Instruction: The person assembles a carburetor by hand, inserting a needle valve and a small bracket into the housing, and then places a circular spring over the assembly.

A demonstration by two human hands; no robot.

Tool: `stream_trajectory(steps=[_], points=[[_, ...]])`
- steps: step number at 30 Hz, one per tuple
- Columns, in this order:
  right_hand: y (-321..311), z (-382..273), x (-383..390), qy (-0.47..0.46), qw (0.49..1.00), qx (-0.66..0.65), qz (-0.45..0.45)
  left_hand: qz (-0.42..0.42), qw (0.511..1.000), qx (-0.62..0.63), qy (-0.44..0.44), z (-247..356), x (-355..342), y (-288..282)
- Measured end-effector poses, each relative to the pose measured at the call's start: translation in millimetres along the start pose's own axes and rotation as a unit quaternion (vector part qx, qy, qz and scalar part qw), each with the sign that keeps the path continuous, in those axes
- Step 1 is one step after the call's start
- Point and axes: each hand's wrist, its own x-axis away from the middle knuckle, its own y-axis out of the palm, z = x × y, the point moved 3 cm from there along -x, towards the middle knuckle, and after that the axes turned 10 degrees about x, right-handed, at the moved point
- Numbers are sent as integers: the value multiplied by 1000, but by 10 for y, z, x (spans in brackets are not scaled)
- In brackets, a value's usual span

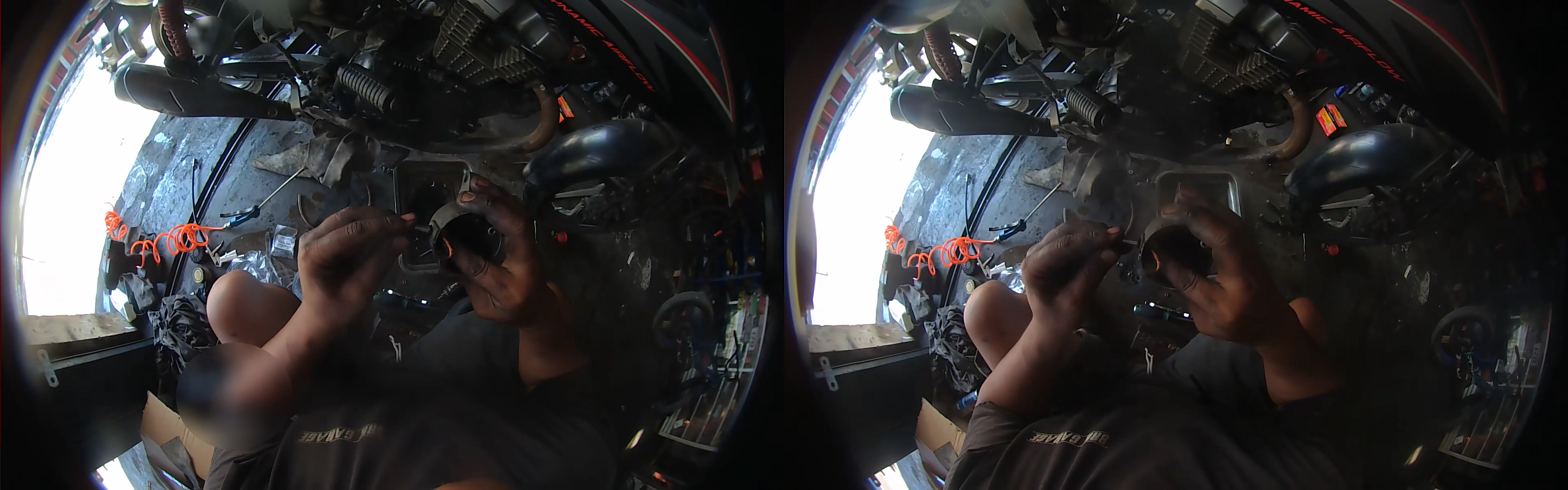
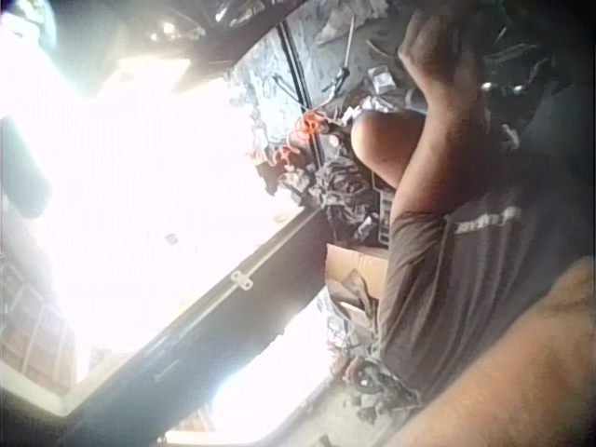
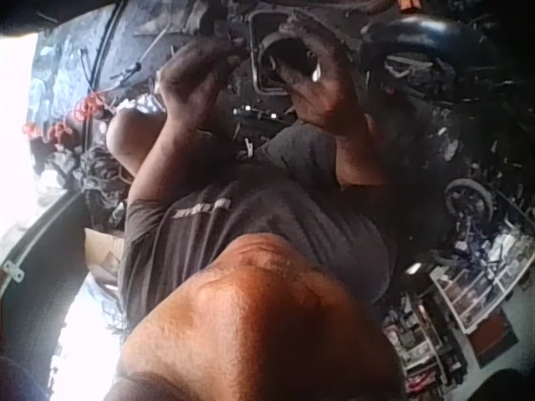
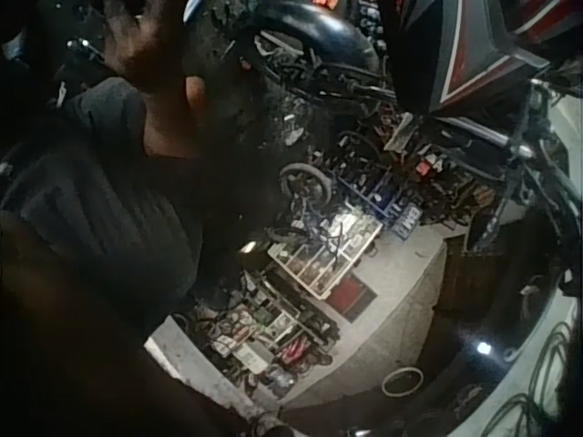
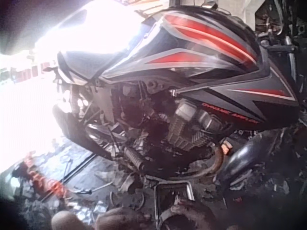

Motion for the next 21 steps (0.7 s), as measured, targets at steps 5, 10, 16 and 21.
stream_trajectory(steps=[5, 10, 16, 21], points=[[23, 30, 6, 19, 999, -27, -27, -24, 995, 46, -86, -67, -37, -64], [88, 37, 52, 77, 992, -100, -27, -41, 993, 40, -100, -57, -58, -96], [100, 35, 35, 17, 998, -53, -39, -75, 993, -40, -81, -16, -60, -132], [99, 52, 22, 34, 996, -56, -53, -85, 993, -56, -59, 1, -82, -178]])
